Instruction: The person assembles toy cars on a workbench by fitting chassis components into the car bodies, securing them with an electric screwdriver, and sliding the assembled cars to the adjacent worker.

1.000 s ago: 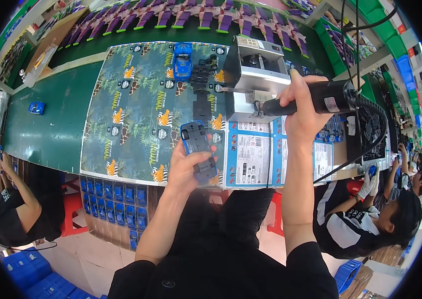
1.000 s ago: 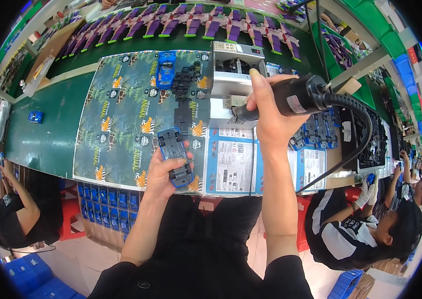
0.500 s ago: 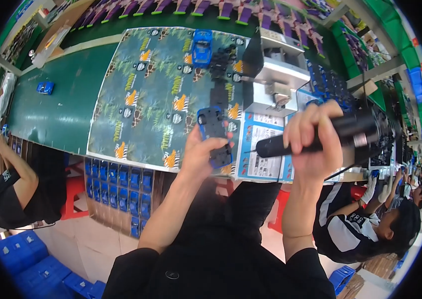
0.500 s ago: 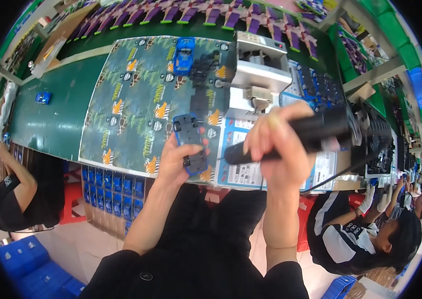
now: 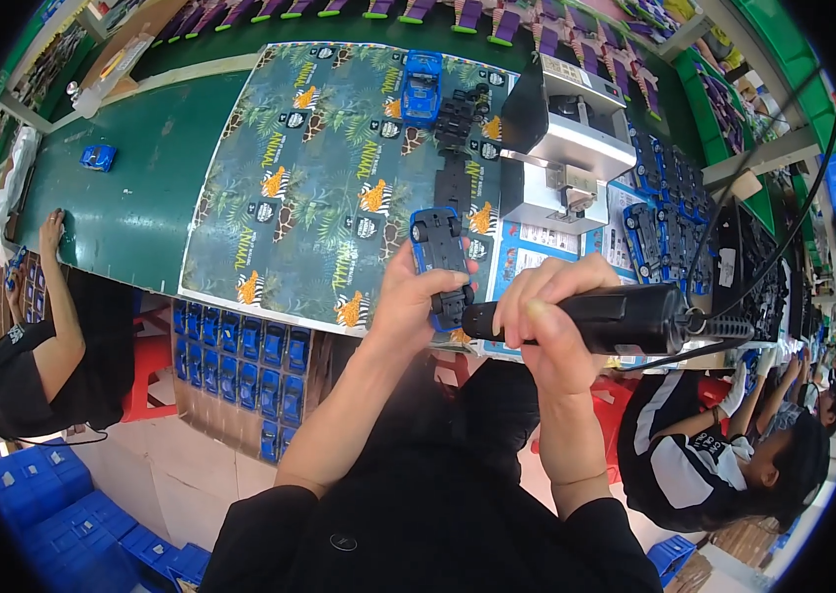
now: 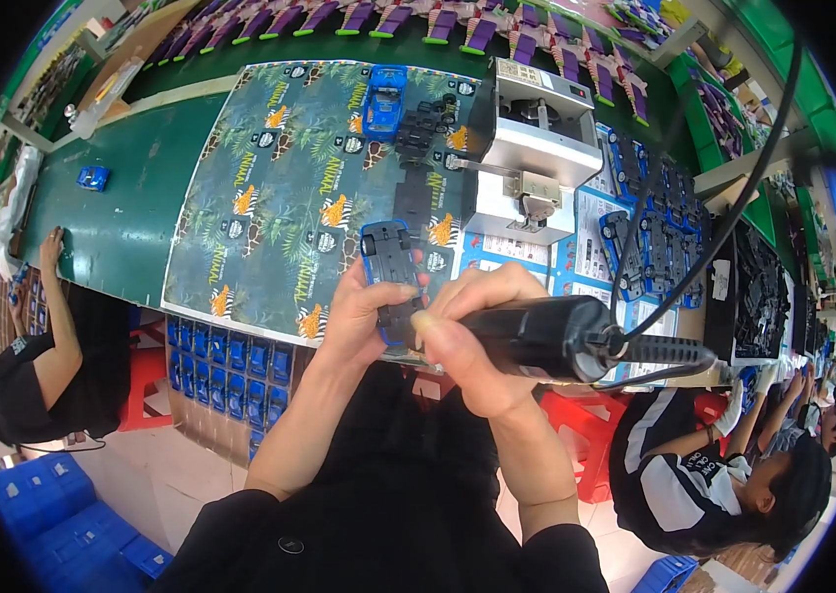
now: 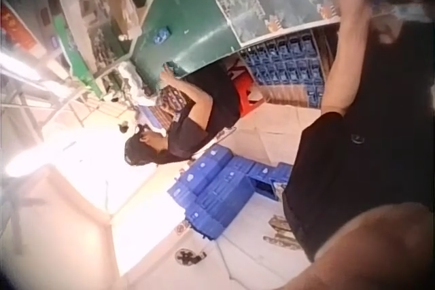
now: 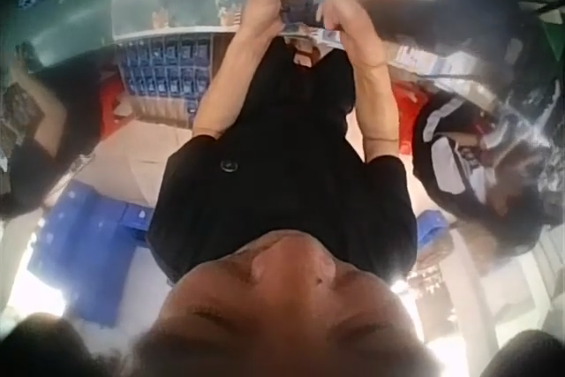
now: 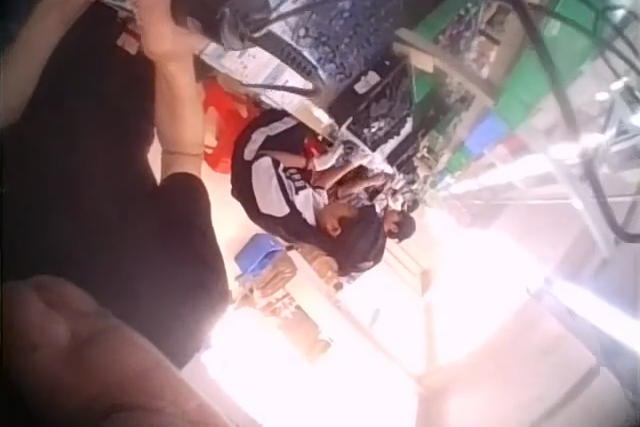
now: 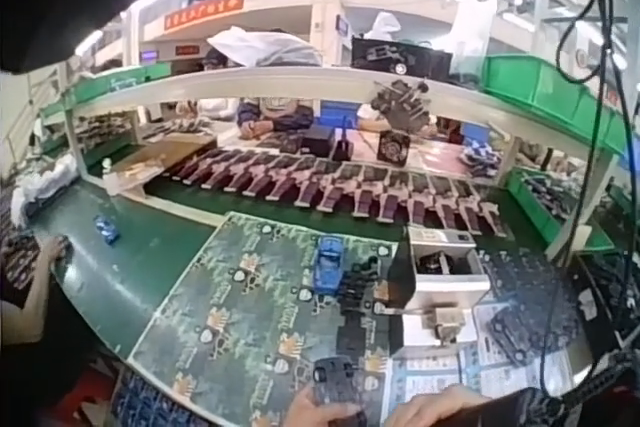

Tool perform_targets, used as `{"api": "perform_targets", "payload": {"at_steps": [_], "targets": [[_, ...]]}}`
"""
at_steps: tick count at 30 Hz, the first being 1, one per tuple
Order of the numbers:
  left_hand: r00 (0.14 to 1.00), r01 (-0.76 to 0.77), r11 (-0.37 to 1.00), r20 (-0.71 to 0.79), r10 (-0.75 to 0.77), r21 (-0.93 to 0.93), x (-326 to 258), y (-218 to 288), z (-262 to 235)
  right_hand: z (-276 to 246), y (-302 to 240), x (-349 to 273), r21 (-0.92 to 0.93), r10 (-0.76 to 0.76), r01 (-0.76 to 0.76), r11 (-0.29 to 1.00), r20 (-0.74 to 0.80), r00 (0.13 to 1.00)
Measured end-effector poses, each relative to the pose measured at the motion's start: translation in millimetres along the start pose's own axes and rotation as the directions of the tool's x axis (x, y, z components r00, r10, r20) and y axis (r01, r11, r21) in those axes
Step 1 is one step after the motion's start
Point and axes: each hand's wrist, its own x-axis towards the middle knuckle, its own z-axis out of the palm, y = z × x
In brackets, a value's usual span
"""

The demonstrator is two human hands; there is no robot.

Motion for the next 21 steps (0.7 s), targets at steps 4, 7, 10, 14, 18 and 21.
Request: {"api": "perform_targets", "payload": {"at_steps": [4,7,10,14,18,21], "targets": [[0.998,0.051,0.999,-0.041,-0.051,-0.013,-1,6,2,0,7,-3,0.03,0.001,-0.002,1.0,0.052,0.999],[0.996,0.077,0.997,-0.044,-0.078,-0.027,1,8,0,1,8,-3,0.073,-0.001,-0.003,0.997,0.052,0.999],[0.993,0.113,0.994,-0.023,-0.113,-0.006,1,7,1,1,7,-1,0.057,-0.021,0.017,0.998,0.069,0.997],[0.995,0.101,0.994,-0.021,-0.102,-0.03,2,9,2,5,7,-2,0.046,-0.01,0.009,0.999,0.021,1.0],[0.994,0.107,0.994,-0.019,-0.108,-0.028,1,10,1,10,5,-3,0.043,0.012,-0.012,0.999,-0.009,1.0],[0.994,0.104,0.993,-0.017,-0.105,-0.051,0,9,1,8,5,-4,0.038,0.012,-0.011,0.999,-0.007,1.0]]}}
